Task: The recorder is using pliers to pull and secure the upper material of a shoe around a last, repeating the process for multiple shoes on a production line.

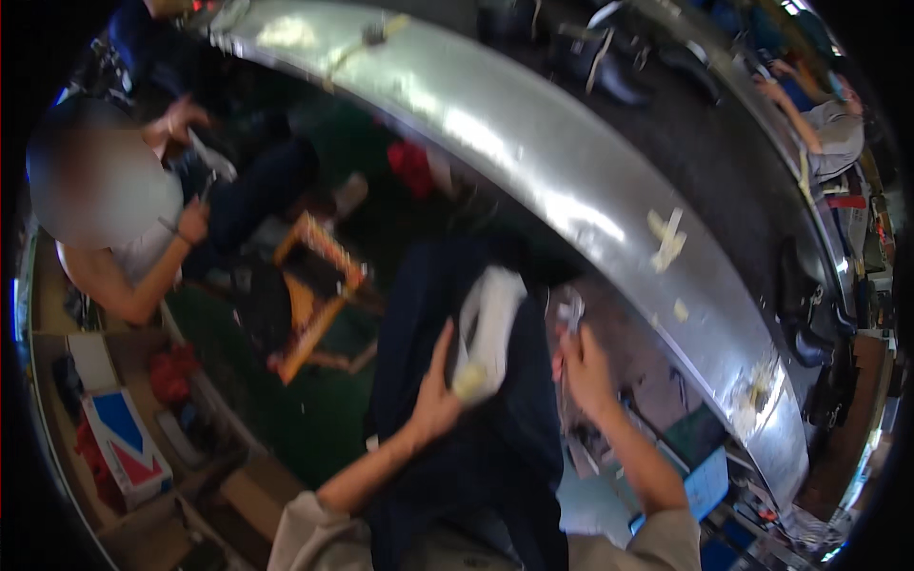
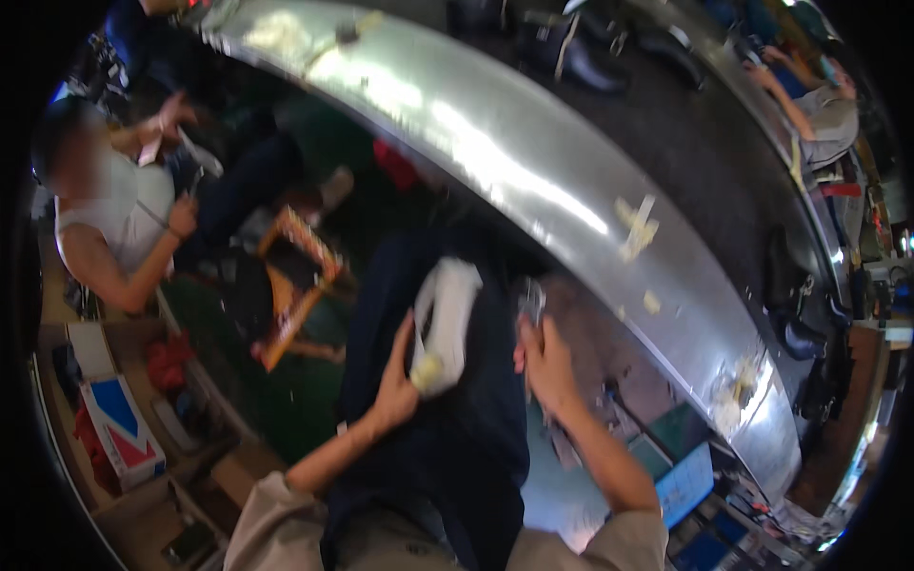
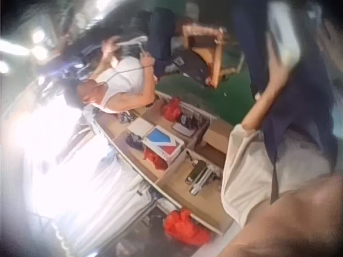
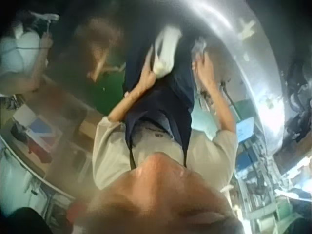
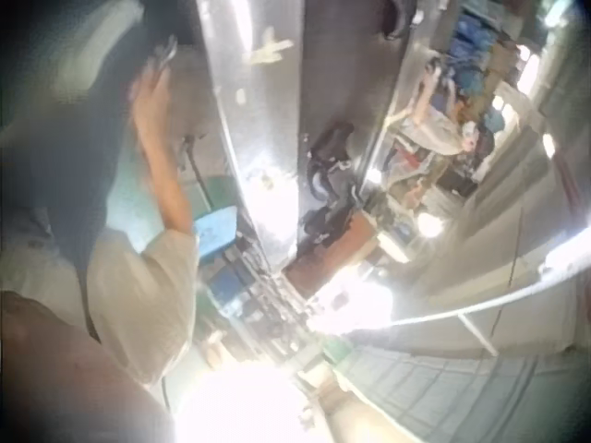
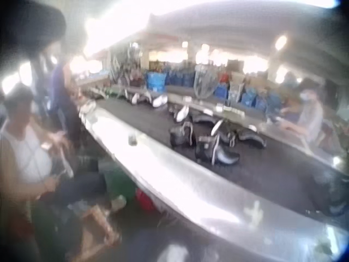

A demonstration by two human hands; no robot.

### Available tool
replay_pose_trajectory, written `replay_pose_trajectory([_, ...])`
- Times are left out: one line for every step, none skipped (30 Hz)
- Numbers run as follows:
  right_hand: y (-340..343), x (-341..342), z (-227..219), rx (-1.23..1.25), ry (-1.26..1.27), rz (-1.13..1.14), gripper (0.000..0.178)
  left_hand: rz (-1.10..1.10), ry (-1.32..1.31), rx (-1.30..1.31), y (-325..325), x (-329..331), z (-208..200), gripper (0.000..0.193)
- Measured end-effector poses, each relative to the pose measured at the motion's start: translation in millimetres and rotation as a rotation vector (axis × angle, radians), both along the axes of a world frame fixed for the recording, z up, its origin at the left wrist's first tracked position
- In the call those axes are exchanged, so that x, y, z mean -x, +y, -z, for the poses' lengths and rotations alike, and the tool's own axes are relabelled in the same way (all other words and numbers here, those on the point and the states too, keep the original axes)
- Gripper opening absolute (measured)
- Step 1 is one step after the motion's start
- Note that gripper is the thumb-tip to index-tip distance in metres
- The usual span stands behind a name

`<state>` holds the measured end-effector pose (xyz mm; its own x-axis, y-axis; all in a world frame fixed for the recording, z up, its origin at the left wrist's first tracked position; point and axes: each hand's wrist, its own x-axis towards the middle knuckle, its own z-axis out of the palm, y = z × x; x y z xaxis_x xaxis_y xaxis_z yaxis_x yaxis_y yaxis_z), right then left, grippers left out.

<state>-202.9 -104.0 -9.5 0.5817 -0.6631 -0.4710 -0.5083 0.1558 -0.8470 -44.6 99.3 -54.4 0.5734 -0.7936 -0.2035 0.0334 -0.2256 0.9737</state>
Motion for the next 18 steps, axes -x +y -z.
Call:
replay_pose_trajectory([-4,-2,-12,0.037,-0.031,-0.029,0.022,-0.119,0.128,0.139,-9,1,11,0.097])
replay_pose_trajectory([-7,-1,-22,0.008,-0.002,-0.034,0.022,-0.120,0.177,0.126,-15,-1,6,0.096])
replay_pose_trajectory([-12,-4,-32,0.134,0.016,-0.263,0.022,-0.121,0.213,0.123,-21,-6,1,0.095])
replay_pose_trajectory([-16,-8,-37,0.263,0.023,-0.496,0.023,-0.131,0.222,0.109,-22,-6,-1,0.095])
replay_pose_trajectory([-14,-18,-40,0.252,0.043,-0.511,0.023,-0.073,0.218,0.097,-19,-5,1,0.097])
replay_pose_trajectory([-9,-29,-43,0.544,0.019,-0.677,0.022,-0.014,0.212,0.089,-16,-4,1,0.099])
replay_pose_trajectory([-7,-34,-43,0.839,-0.028,-0.829,0.021,0.048,0.226,0.078,-13,-2,-4,0.102])
replay_pose_trajectory([-9,-38,-40,0.895,-0.005,-0.894,0.021,0.058,0.210,0.087,-13,0,-7,0.102])
replay_pose_trajectory([-8,-40,-44,0.894,-0.006,-0.900,0.021,0.067,0.194,0.097,-13,1,-9,0.102])
replay_pose_trajectory([-5,-45,-51,0.981,0.090,-1.004,0.019,0.057,0.194,0.095,-12,2,-8,0.102])
replay_pose_trajectory([-2,-49,-56,1.069,0.189,-1.107,0.017,0.062,0.192,0.105,-11,4,-5,0.102])
replay_pose_trajectory([1,-53,-58,1.068,0.185,-1.116,0.017,0.068,0.192,0.114,-10,5,-4,0.102])
replay_pose_trajectory([3,-57,-61,0.854,0.130,-1.138,0.018,0.066,0.192,0.118,-8,5,-4,0.102])
replay_pose_trajectory([4,-60,-62,0.637,0.077,-1.148,0.019,0.066,0.195,0.132,-7,5,-5,0.102])
replay_pose_trajectory([3,-59,-60,0.637,0.081,-1.148,0.019,0.067,0.198,0.145,-5,4,-5,0.102])
replay_pose_trajectory([-1,-56,-58,0.626,0.049,-1.133,0.020,0.083,0.179,0.126,-4,5,-5,0.102])
replay_pose_trajectory([-3,-54,-56,0.613,0.018,-1.115,0.022,0.079,0.186,0.126,-5,6,-5,0.102])
replay_pose_trajectory([-2,-50,-57,0.606,0.024,-1.118,0.022,0.115,0.190,0.091,-8,7,-5,0.102])
